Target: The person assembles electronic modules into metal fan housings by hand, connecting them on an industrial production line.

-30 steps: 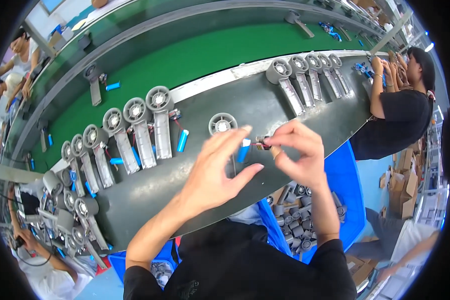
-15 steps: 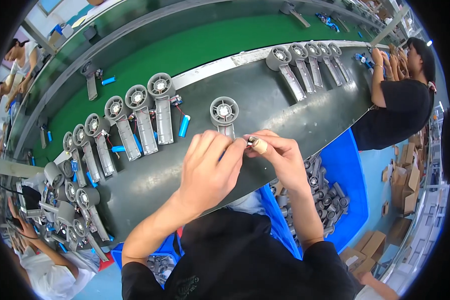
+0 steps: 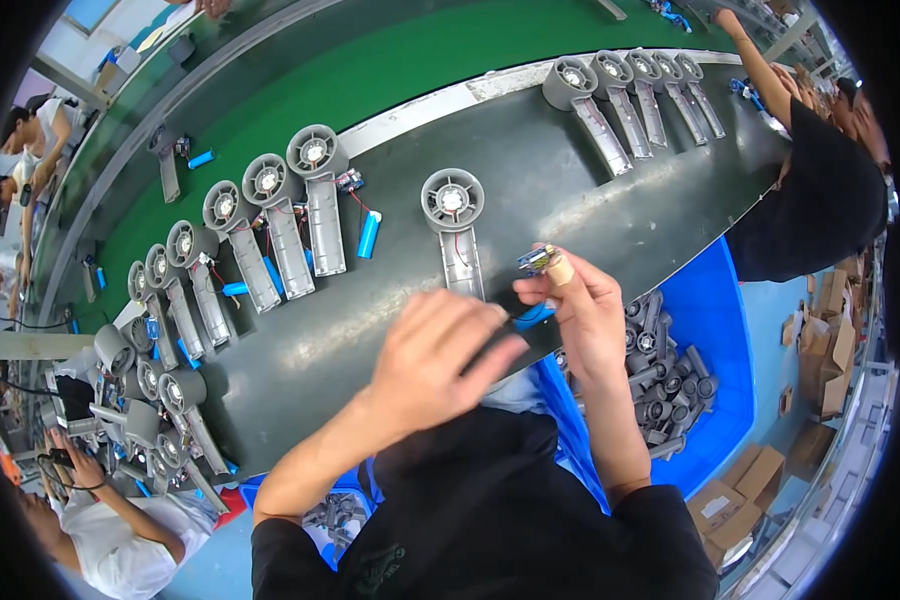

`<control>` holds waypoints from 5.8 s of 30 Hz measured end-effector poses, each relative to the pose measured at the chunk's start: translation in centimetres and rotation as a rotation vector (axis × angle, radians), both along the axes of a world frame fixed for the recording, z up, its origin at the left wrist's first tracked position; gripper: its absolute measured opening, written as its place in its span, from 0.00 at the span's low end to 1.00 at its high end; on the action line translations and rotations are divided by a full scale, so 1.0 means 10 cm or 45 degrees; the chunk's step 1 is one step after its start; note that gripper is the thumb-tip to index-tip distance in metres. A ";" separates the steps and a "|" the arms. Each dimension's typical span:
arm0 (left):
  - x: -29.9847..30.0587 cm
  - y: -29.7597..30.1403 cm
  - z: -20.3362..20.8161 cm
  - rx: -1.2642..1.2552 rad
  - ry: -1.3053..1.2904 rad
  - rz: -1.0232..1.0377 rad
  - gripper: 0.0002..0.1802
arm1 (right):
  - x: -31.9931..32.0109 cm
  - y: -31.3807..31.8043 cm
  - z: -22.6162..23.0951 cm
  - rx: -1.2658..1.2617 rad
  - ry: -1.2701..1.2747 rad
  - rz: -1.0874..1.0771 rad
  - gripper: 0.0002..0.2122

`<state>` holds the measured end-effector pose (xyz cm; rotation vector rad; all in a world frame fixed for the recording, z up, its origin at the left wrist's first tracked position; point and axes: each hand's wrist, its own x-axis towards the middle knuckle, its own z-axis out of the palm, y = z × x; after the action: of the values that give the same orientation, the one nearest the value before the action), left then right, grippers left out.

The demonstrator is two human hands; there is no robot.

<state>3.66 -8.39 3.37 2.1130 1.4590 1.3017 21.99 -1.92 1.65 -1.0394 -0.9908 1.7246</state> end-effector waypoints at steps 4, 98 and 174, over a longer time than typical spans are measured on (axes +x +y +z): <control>-0.24 0.21 -0.12 -0.059 -0.052 0.137 0.13 | 0.13 0.06 -0.11 -0.056 -0.007 0.018 0.15; -0.22 0.54 -0.21 -0.042 -0.145 0.090 0.12 | -0.51 0.14 -0.35 1.383 -0.859 -0.245 0.13; -3.13 3.07 -0.39 -0.359 0.145 0.684 0.39 | -2.94 2.91 -0.34 0.319 -0.342 0.378 0.13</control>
<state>-27.69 22.29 -0.58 1.6976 2.2163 1.0514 -7.44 27.13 -1.79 -1.0140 -1.5566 1.6620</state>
